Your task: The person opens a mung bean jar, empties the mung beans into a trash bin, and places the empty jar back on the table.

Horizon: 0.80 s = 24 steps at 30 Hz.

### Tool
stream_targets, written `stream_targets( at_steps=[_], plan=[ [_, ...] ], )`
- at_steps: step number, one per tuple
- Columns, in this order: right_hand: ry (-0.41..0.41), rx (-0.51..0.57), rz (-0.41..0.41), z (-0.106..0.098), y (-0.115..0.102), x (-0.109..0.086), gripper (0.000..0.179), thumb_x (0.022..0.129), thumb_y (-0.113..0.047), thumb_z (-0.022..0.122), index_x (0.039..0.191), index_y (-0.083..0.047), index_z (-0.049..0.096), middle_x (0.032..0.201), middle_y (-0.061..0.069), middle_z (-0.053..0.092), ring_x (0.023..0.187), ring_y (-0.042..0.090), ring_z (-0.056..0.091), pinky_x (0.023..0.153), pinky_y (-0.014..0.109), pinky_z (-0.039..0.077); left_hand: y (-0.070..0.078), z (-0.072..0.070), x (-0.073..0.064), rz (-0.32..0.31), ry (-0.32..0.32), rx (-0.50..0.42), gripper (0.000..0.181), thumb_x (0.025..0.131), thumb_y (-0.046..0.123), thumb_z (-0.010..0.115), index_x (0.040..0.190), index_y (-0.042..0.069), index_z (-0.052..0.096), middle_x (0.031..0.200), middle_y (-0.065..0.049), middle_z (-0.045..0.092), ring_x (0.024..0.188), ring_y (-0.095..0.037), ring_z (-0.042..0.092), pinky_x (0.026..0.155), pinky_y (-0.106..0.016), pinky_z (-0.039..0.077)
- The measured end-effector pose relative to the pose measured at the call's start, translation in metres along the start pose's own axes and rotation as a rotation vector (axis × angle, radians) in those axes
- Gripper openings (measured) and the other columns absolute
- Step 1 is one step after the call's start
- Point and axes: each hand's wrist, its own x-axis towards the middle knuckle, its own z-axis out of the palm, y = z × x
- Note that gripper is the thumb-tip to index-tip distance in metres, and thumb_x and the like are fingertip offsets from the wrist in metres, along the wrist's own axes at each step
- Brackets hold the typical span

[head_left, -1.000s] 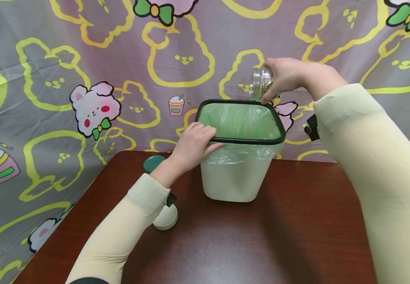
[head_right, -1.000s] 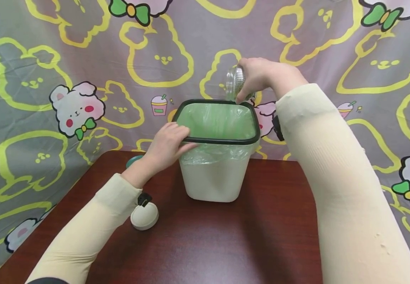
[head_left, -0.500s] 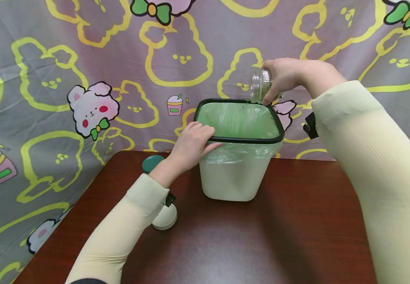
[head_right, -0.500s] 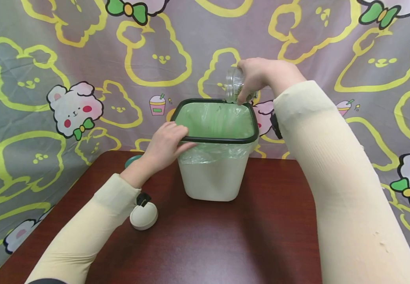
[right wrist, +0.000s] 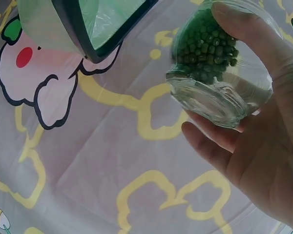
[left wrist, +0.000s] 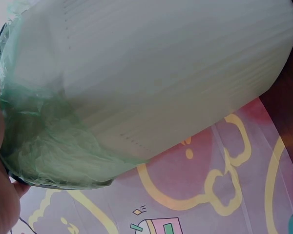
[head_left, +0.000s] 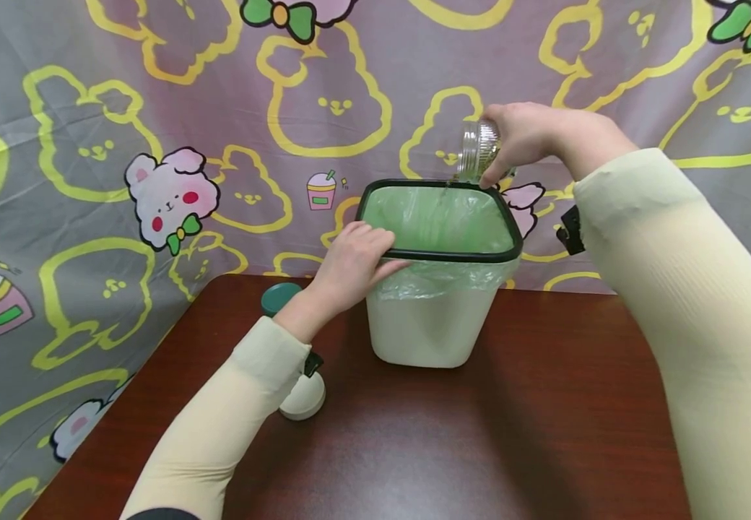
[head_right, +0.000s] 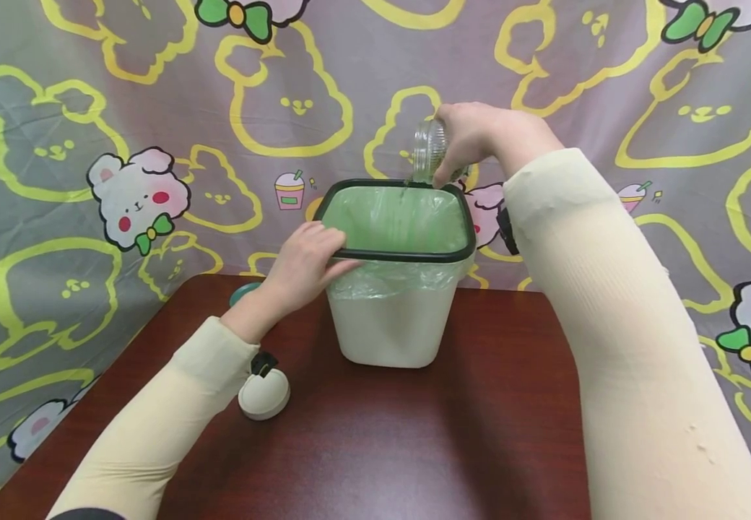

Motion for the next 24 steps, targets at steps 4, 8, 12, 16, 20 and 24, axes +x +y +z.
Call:
stream_targets(
  at_steps=[4,8,12,16,20,24],
  plan=[
    [-0.007,-0.007,0.002,0.0012,0.0001,-0.0001,0.099,0.075,-0.034,0.081,0.143,0.009,0.024,0.125,0.028,0.046,0.114,0.043,0.044,0.097,0.057,0.035,-0.0002,-0.0001,0.0004,0.001,0.004,0.006,0.042,0.089,0.030,0.072,0.070,0.009,0.041,0.061,0.000,0.037,0.061,-0.021,0.044,0.085,-0.039,0.042],
    [0.011,0.010,0.000,0.0022,0.0000,-0.0002,0.099,0.075,-0.035,0.082,0.143,0.009,0.024,0.124,0.027,0.046,0.112,0.042,0.045,0.096,0.056,0.036,-0.0004,-0.0002,-0.0002,-0.002,-0.003,0.008,0.043,0.089,0.030,0.072,0.070,0.009,0.040,0.061,0.000,0.036,0.061,-0.020,0.042,0.085,-0.039,0.041],
    [0.024,0.024,-0.003,0.0024,-0.0005,-0.0005,0.098,0.075,-0.035,0.082,0.142,0.010,0.026,0.123,0.026,0.047,0.110,0.041,0.046,0.095,0.055,0.037,-0.0003,-0.0008,-0.0006,-0.004,-0.004,0.006,0.043,0.089,0.030,0.072,0.070,0.009,0.040,0.061,0.000,0.036,0.061,-0.020,0.042,0.085,-0.039,0.041],
    [0.025,0.041,0.007,0.0023,-0.0012,-0.0016,0.098,0.075,-0.036,0.081,0.139,0.012,0.025,0.121,0.027,0.046,0.109,0.041,0.046,0.096,0.055,0.037,0.0000,-0.0014,-0.0005,-0.005,-0.002,0.007,0.043,0.089,0.030,0.072,0.070,0.009,0.040,0.061,0.000,0.036,0.061,-0.020,0.042,0.085,-0.039,0.042],
    [0.033,0.074,0.029,0.0019,-0.0015,-0.0033,0.100,0.077,-0.035,0.080,0.140,0.014,0.021,0.123,0.029,0.044,0.111,0.042,0.045,0.097,0.055,0.037,0.0007,-0.0015,-0.0004,-0.002,-0.002,0.007,0.043,0.089,0.030,0.072,0.070,0.009,0.039,0.061,0.000,0.036,0.060,-0.020,0.041,0.085,-0.039,0.042],
    [0.048,0.084,0.026,0.0010,-0.0024,-0.0033,0.100,0.077,-0.033,0.080,0.142,0.013,0.019,0.123,0.029,0.044,0.111,0.042,0.045,0.097,0.055,0.036,0.0013,-0.0014,-0.0003,0.000,-0.003,0.002,0.043,0.089,0.030,0.072,0.071,0.009,0.039,0.061,0.000,0.035,0.060,-0.020,0.040,0.084,-0.039,0.041]
  ],
)
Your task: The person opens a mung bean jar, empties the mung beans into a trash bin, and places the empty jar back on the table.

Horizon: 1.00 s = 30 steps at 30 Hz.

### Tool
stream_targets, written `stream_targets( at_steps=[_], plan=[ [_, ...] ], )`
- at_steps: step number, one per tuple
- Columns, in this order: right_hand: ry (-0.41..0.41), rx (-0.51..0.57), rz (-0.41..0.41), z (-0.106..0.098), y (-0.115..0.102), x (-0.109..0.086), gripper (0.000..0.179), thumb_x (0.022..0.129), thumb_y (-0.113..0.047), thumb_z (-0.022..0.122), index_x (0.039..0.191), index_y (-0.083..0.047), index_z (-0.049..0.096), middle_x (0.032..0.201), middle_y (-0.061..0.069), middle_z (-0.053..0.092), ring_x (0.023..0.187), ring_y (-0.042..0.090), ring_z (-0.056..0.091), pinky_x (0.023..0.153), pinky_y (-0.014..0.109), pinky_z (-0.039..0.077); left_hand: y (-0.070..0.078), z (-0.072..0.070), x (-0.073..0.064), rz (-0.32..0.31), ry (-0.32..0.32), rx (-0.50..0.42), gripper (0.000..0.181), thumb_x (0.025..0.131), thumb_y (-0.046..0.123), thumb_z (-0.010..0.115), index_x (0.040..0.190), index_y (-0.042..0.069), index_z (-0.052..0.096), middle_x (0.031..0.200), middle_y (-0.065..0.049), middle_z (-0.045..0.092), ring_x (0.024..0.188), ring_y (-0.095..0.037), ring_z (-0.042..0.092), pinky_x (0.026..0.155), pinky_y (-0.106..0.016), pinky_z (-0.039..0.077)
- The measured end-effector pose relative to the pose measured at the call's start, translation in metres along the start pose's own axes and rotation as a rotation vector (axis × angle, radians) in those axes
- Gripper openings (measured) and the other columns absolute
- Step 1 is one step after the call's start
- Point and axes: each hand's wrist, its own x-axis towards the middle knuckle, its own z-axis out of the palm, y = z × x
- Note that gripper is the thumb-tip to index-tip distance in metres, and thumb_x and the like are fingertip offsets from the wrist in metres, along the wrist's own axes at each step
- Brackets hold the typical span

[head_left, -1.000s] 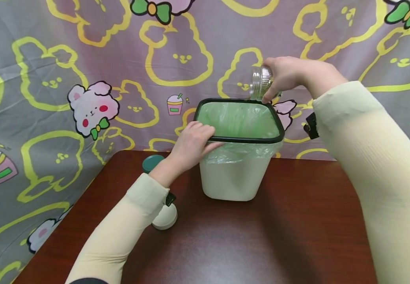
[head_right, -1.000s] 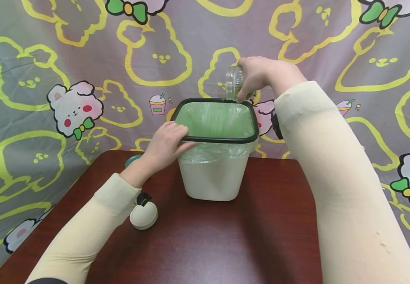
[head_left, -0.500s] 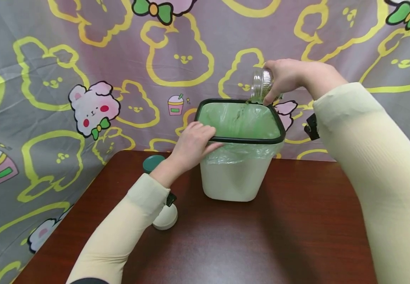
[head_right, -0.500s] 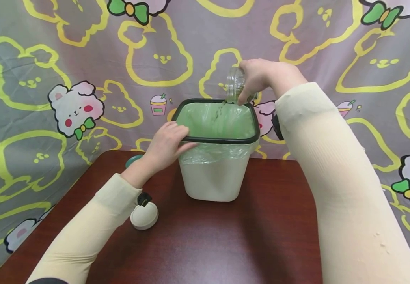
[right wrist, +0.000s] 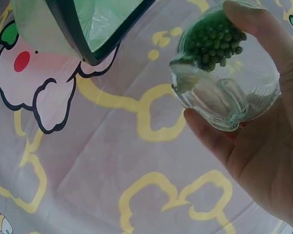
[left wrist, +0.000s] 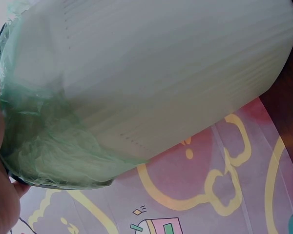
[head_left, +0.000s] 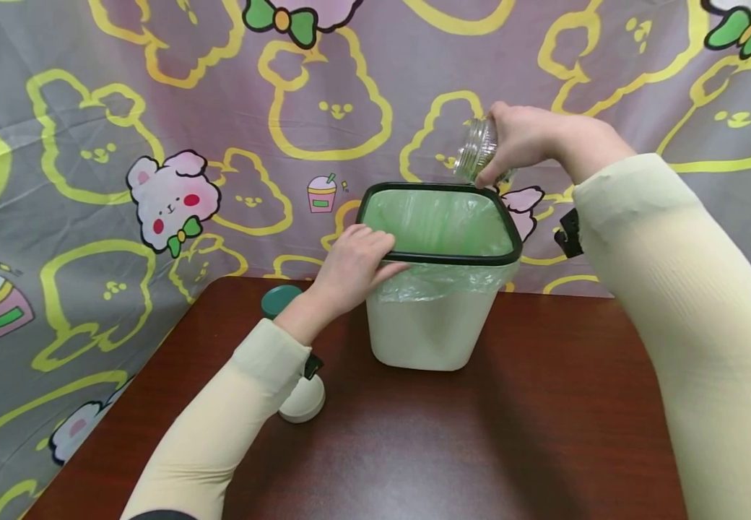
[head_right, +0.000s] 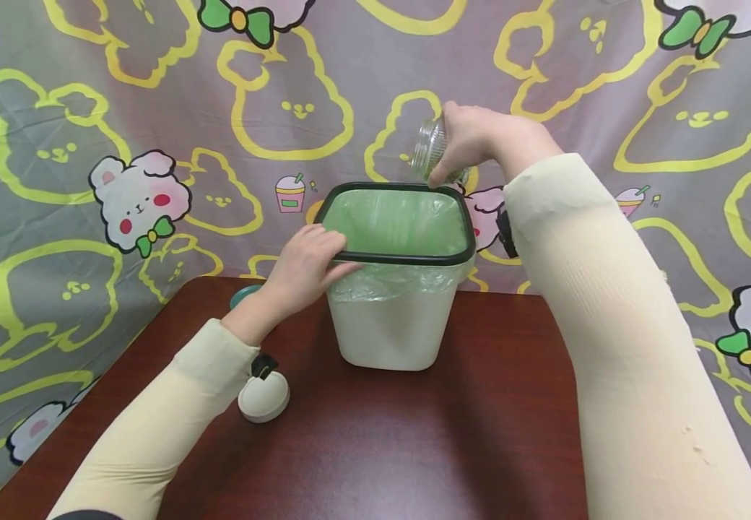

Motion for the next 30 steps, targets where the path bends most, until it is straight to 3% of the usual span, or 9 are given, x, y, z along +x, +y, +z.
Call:
stream_targets(
  at_steps=[8,30],
  plan=[
    [-0.049,-0.074,-0.030,0.0018,-0.0026,0.0051,0.104,0.075,-0.030,0.081,0.148,0.006,0.017,0.131,0.030,0.044,0.120,0.046,0.040,0.102,0.057,0.031,0.0002,0.0006,-0.0001,-0.010,-0.011,0.003,0.042,0.089,0.030,0.072,0.071,0.009,0.040,0.061,0.000,0.036,0.061,-0.020,0.041,0.085,-0.038,0.041],
    [-0.034,-0.054,-0.041,0.0004,0.0000,0.0056,0.103,0.073,-0.028,0.083,0.146,0.008,0.020,0.128,0.029,0.045,0.117,0.044,0.043,0.101,0.057,0.033,0.0007,0.0005,0.0007,0.003,0.006,0.012,0.043,0.089,0.030,0.072,0.070,0.009,0.040,0.061,0.000,0.036,0.061,-0.021,0.042,0.084,-0.039,0.042]
  ],
)
